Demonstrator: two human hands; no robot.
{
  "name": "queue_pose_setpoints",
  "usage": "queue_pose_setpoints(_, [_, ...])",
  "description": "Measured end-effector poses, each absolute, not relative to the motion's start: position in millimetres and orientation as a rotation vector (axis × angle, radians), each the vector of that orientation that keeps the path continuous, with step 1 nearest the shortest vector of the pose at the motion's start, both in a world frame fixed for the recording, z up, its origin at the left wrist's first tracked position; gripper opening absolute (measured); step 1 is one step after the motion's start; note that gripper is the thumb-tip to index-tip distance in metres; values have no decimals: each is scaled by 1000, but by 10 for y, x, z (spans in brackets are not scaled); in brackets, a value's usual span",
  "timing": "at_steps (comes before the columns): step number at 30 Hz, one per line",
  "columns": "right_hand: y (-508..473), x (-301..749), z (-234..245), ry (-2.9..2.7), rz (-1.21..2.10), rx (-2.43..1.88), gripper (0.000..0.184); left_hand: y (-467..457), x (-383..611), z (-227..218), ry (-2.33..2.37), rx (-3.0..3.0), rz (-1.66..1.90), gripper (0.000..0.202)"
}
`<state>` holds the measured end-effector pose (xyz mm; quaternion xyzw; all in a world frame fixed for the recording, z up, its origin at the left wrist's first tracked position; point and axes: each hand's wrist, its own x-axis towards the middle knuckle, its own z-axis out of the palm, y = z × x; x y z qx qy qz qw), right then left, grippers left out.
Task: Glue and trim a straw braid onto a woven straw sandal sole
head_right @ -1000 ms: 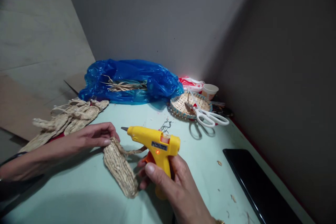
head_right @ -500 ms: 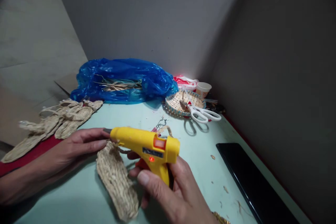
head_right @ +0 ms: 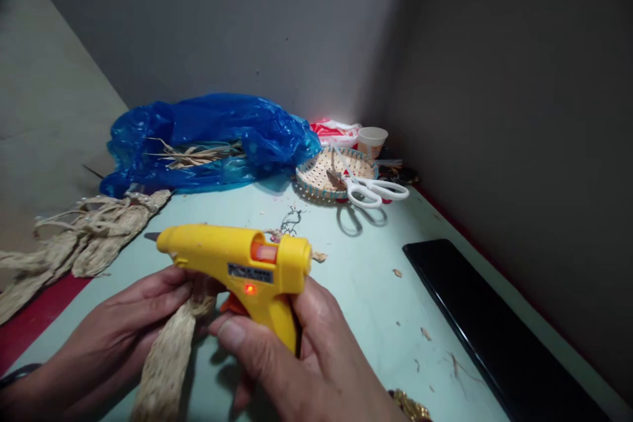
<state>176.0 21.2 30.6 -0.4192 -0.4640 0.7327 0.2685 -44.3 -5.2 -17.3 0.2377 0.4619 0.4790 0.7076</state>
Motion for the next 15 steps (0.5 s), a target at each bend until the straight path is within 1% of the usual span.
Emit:
queue_pose_setpoints(3, [253,1760,309,-1263,1991,-1061,25,-79,-346,-162,954,539,1052,10])
queue_pose_setpoints(6, [269,1758,272,-1246,2047,-894,13,-87,-265,-120,898,579,1044,13])
queue_pose_setpoints(8, [272,1759,249,-1264,2107,-823,15,-82,-233,-85,901,606,1054,17])
queue_pose_setpoints(10, [275,1759,235,-1295,2144,-796,19,-80,-221,-60,884,635,1057,15])
queue_pose_setpoints(15, [270,1755,217,-1302,2140,-728,17,-114,-219,-56,857,665,1049,19])
